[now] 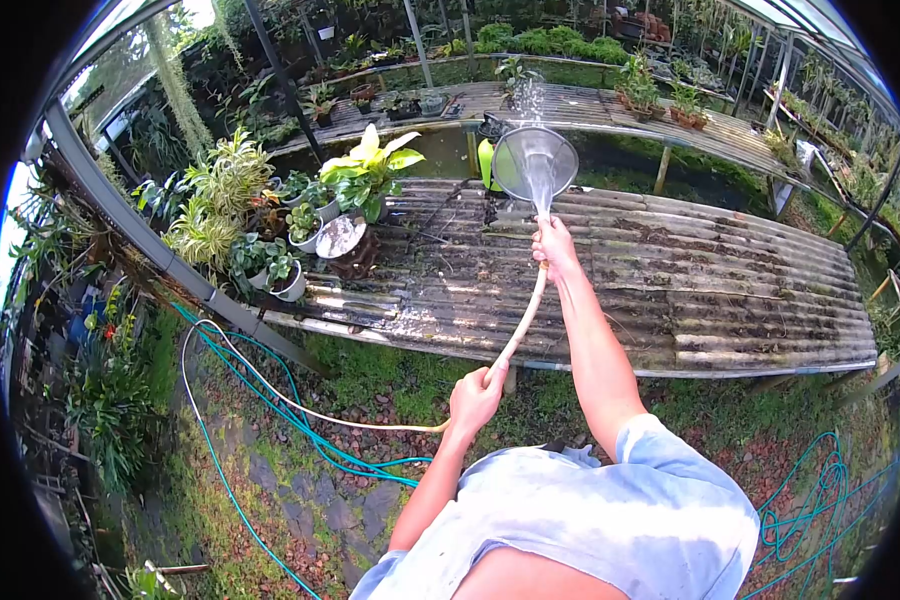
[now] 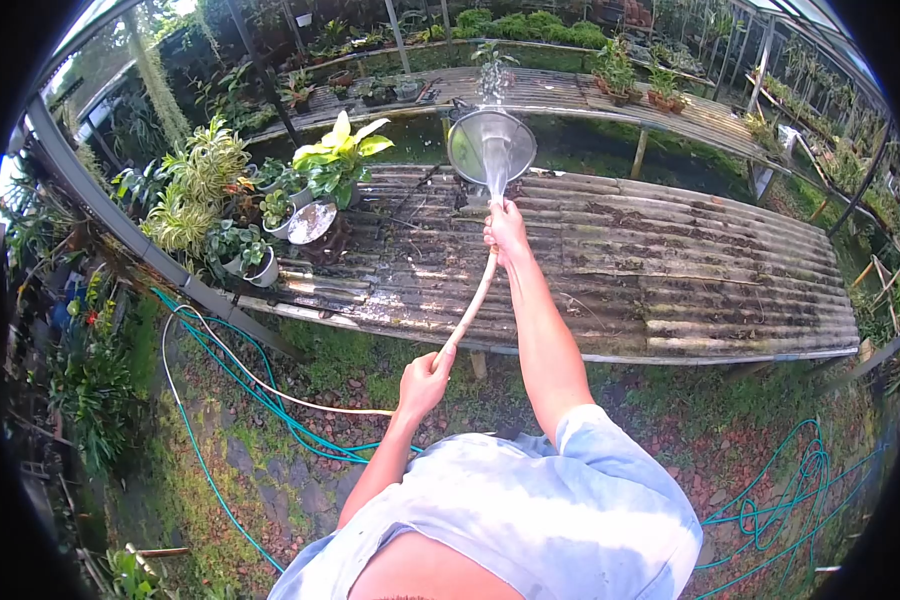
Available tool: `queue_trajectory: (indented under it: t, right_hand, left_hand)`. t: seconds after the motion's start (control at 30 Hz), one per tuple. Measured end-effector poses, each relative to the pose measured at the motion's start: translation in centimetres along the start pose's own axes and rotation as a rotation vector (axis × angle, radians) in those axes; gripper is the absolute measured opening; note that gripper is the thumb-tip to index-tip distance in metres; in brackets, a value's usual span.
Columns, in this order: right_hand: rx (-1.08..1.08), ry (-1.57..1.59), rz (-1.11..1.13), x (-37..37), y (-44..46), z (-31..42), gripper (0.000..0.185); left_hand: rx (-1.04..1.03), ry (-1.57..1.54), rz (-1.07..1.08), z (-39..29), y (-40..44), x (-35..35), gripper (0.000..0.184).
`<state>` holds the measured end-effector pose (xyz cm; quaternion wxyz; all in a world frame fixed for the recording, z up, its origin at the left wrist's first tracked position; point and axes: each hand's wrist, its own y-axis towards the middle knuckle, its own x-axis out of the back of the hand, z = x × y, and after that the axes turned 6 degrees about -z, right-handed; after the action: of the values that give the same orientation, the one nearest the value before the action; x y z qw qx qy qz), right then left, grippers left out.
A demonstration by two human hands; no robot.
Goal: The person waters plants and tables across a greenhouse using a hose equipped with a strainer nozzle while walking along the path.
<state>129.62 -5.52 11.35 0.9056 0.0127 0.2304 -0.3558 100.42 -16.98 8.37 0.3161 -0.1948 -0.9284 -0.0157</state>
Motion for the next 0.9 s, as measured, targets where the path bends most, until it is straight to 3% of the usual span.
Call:
queue_trajectory:
  t: [0.9]
  right_hand:
    - [0.015,-0.017,-0.007,-0.68,0.11,-0.47,0.014]
  left_hand:
    - [0.003,0.013,0.026,0.69,0.31,0.62,0.063]
